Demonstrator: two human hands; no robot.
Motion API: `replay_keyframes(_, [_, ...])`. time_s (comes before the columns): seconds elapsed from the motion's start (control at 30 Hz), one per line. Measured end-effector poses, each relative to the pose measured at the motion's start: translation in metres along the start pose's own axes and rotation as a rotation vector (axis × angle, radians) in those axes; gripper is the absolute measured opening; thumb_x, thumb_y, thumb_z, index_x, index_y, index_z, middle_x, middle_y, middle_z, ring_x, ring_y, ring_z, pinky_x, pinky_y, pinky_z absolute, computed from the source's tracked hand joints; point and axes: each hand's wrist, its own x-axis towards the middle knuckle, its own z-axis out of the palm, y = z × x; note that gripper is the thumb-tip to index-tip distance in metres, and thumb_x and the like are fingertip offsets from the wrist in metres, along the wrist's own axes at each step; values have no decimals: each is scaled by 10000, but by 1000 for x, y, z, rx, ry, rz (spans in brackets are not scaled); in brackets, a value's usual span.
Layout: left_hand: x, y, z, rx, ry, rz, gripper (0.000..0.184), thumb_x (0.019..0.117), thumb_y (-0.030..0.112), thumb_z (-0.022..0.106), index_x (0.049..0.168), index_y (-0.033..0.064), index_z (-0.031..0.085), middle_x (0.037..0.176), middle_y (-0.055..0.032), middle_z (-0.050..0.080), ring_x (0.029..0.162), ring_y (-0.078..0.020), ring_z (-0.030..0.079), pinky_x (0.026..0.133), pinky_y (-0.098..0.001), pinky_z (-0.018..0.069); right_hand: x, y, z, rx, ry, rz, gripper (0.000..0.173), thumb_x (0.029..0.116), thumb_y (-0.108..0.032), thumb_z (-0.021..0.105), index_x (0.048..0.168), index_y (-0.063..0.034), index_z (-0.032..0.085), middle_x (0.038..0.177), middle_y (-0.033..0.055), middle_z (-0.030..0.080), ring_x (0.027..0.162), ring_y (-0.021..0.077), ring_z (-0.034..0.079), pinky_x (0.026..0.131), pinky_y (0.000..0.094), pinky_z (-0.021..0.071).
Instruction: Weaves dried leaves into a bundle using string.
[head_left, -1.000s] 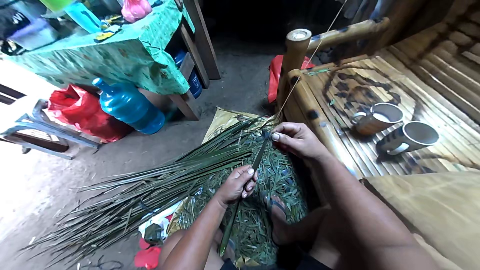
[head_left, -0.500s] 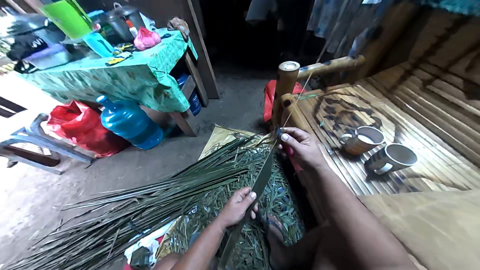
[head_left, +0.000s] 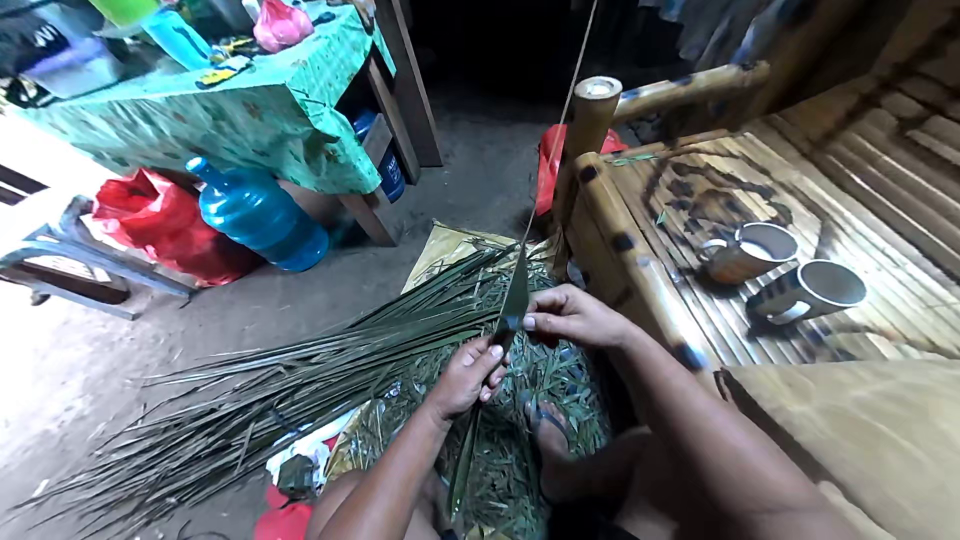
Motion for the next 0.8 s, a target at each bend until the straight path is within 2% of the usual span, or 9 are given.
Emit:
replay_keyframes(0.17, [-3, -3, 3, 18, -96, -49, 198, 1073, 264, 485, 998, 120, 600, 616, 93, 514, 481, -3, 480, 458, -154, 416, -2, -8, -21, -36, 204, -108, 220, 1021, -211, 594, 904, -49, 688, 727, -5, 671, 583, 50, 606, 542, 222, 540])
replay_keyframes(0.37, [0, -4, 2, 29, -123, -32, 206, 1074, 281, 505, 1003, 119, 610, 617, 92, 515, 479, -4, 482, 458, -154, 418, -2, -8, -23, 5, 401, -126, 160, 1023, -142, 580, 996, -43, 703, 754, 6, 688, 556, 59, 602, 514, 220, 542])
replay_keyframes(0.53, [0, -9, 2, 73, -113, -75, 205, 1081, 241, 463, 1009, 113, 606, 642, 72, 548, 477, -3, 485, 446, -148, 414, -6, -12, -35, 60, 576, -103, 172, 1051, -192, 550, 1074, -89, 685, 796, 13, 675, 573, 69, 597, 525, 224, 544])
replay_keyframes(0.63, [2, -7, 2, 124, -90, -71, 294, 1095, 246, 343, 1031, 101, 591, 683, 59, 570, 487, -10, 494, 443, -151, 421, -9, -18, -29, 67, 472, -12, 173, 1026, -177, 564, 1048, -58, 687, 784, 28, 678, 579, 89, 607, 518, 245, 543])
replay_keyframes(0.7, [2, -6, 3, 104, -78, -58, 354, 1093, 265, 291, 993, 105, 589, 649, 63, 536, 474, -19, 478, 441, -161, 417, -7, -13, -18, 77, 281, 57, 190, 1014, -184, 577, 995, -30, 686, 758, 33, 674, 595, 97, 617, 551, 266, 551])
replay_keyframes(0.8, [1, -3, 1, 18, -81, -45, 380, 1082, 266, 277, 919, 126, 592, 594, 75, 489, 442, -17, 444, 425, -167, 397, -1, 0, -2, 173, 42, 104, 212, 1022, -218, 583, 959, -48, 693, 732, -3, 670, 599, 64, 616, 561, 234, 539])
